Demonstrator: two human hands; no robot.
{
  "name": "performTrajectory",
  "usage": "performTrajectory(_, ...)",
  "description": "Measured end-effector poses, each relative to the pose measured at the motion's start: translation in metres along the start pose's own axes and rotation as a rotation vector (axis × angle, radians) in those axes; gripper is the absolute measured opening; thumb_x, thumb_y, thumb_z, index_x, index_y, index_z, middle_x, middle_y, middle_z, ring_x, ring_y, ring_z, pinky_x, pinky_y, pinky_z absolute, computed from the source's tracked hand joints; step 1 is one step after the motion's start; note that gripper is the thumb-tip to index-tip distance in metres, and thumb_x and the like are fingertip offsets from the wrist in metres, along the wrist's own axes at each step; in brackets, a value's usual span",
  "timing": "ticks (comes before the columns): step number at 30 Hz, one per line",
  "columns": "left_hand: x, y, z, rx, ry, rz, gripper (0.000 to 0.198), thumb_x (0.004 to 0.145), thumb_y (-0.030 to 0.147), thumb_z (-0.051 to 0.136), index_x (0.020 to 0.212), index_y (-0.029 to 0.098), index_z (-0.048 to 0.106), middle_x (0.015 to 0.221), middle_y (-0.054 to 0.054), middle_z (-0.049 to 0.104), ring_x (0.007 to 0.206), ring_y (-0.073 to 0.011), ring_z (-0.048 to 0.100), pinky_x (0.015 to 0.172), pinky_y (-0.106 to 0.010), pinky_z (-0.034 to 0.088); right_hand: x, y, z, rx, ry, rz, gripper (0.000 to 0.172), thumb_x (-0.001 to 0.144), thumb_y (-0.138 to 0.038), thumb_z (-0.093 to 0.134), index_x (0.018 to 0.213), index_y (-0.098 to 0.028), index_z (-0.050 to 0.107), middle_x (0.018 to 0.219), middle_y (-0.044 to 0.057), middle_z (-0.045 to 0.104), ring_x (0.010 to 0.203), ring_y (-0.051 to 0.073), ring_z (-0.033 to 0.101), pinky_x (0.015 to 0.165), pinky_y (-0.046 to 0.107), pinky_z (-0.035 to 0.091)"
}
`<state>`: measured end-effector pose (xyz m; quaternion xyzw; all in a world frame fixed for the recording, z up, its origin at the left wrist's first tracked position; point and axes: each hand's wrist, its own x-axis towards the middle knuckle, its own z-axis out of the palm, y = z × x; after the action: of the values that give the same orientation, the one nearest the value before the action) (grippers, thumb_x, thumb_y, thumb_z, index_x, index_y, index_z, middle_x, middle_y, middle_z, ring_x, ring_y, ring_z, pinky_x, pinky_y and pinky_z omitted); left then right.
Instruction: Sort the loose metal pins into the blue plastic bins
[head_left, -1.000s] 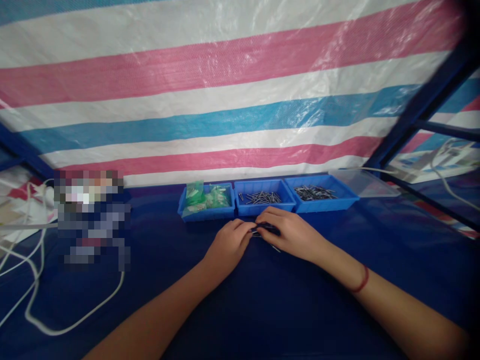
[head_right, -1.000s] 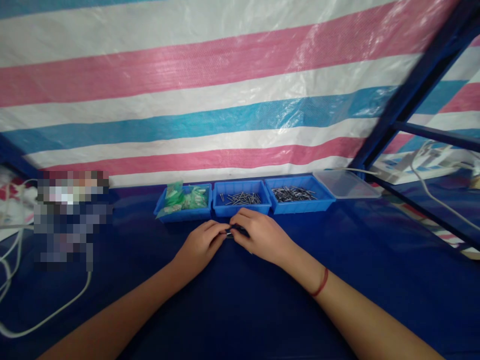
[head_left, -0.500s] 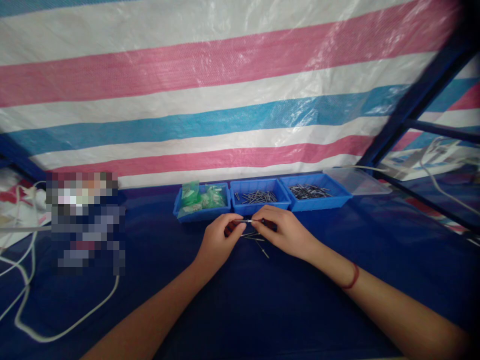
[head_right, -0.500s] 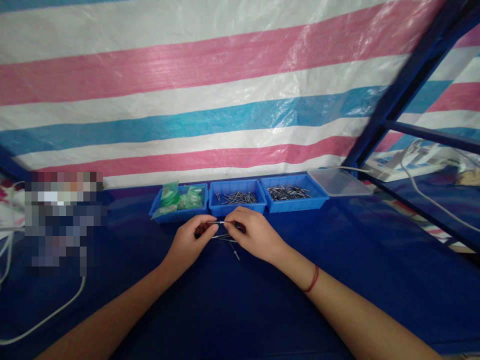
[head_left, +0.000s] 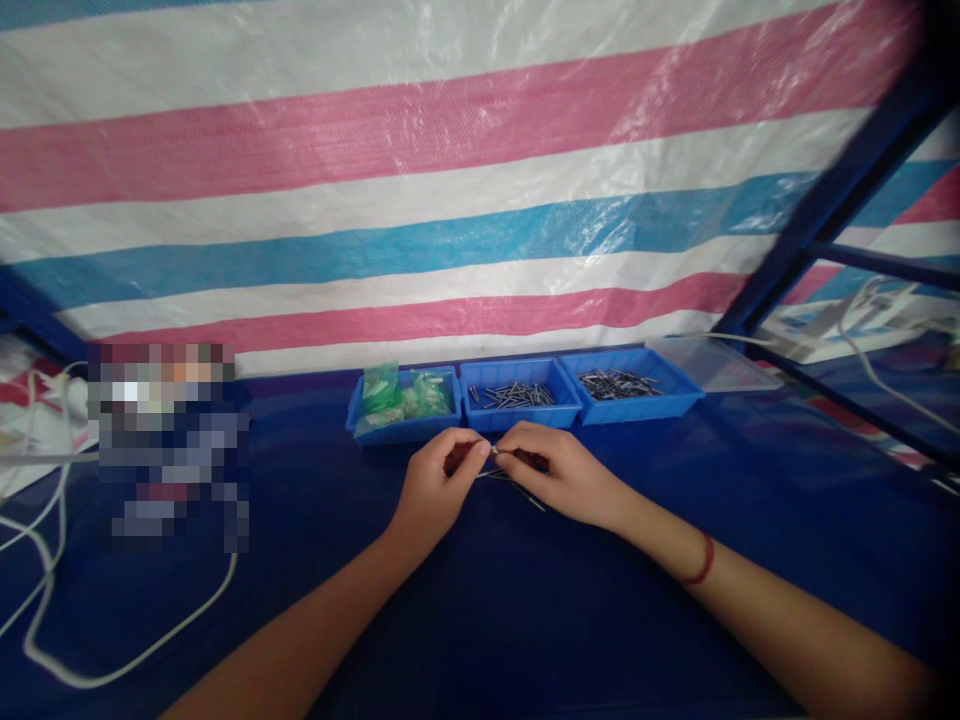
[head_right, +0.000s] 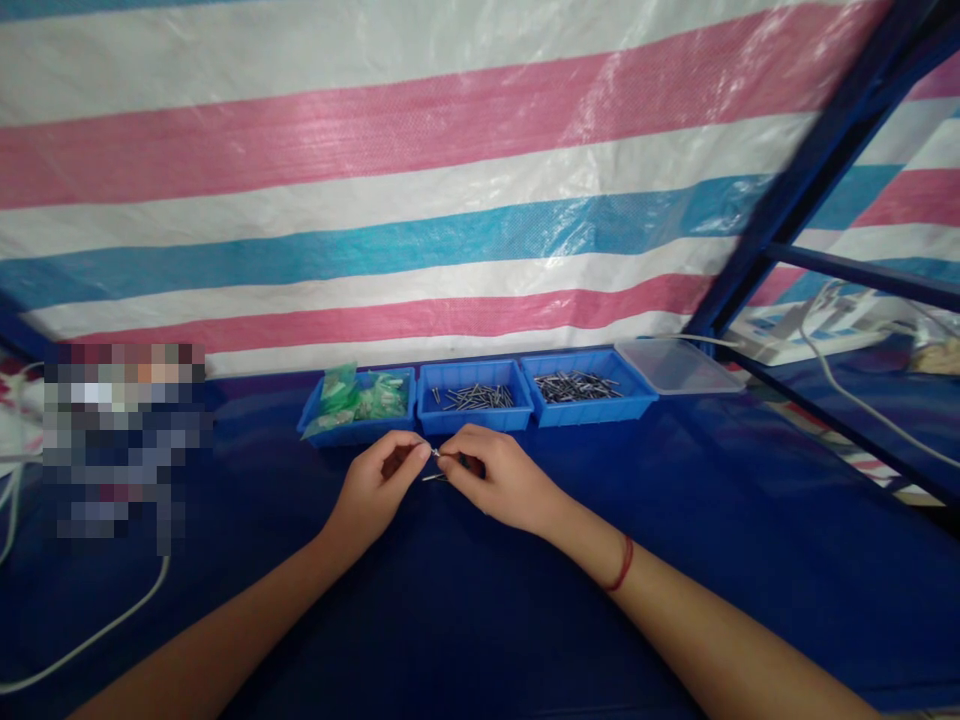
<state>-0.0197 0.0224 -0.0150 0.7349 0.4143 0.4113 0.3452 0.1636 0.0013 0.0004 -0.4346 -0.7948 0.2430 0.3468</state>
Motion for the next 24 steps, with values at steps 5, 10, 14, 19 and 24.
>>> performTrajectory(5,-0.0007,0.0016,0.0001,-0.02,-0.023,0.003,0.017,0.087,0.032,0.054,0.088,0.017,0.062,0.08,-0.001,0.064,0.073,-0.0136,0.059,0.068,-0.022,0.045,0.0006,-0.0016,0.0013,0.045,0.014,0.011,0.018,0.09,-0.024,0.049,0.084,-0.017,0.065,0.081,0.005,0.062,0.073,0.015,0.056,0.067,0.028,0.044)
performTrajectory(10,-0.001,-0.0009,0.0002,-0.029,-0.027,0.013,0.016,0.087,0.031,0.054,0.089,0.017,0.061,0.079,0.0,0.061,0.071,-0.0126,0.057,0.066,-0.022,0.044,0.0002,-0.0002,0.0046,0.067,0.025,0.011,0.015,0.089,-0.022,0.051,0.084,-0.018,0.065,0.078,0.004,0.061,0.067,0.013,0.054,0.06,0.026,0.041)
performTrajectory(14,-0.0009,-0.0034,0.0009,-0.021,-0.021,0.019,0.015,0.088,0.031,0.054,0.089,0.017,0.061,0.081,-0.001,0.062,0.073,-0.0131,0.057,0.068,-0.022,0.044,-0.0001,0.0028,0.006,0.08,0.07,0.001,0.012,0.087,-0.022,0.053,0.085,-0.019,0.065,0.076,0.003,0.06,0.064,0.013,0.052,0.058,0.026,0.04)
performTrajectory(19,-0.0005,-0.0016,0.0006,-0.019,-0.015,0.022,0.014,0.087,0.029,0.054,0.091,0.017,0.061,0.082,-0.001,0.063,0.073,-0.0134,0.057,0.068,-0.023,0.044,0.0004,0.0064,0.0059,0.104,0.157,0.0,0.007,0.084,-0.021,0.057,0.082,-0.019,0.063,0.076,0.002,0.059,0.062,0.012,0.051,0.057,0.026,0.04)
performTrajectory(24,-0.0002,-0.0003,-0.0004,0.013,-0.034,0.029,0.014,0.088,0.029,0.053,0.092,0.017,0.061,0.081,-0.001,0.061,0.07,-0.0125,0.056,0.065,-0.022,0.043,-0.0002,0.0037,0.0044,0.138,0.23,0.027,0.006,0.083,-0.024,0.058,0.083,-0.019,0.062,0.075,0.002,0.057,0.059,0.012,0.048,0.054,0.026,0.039)
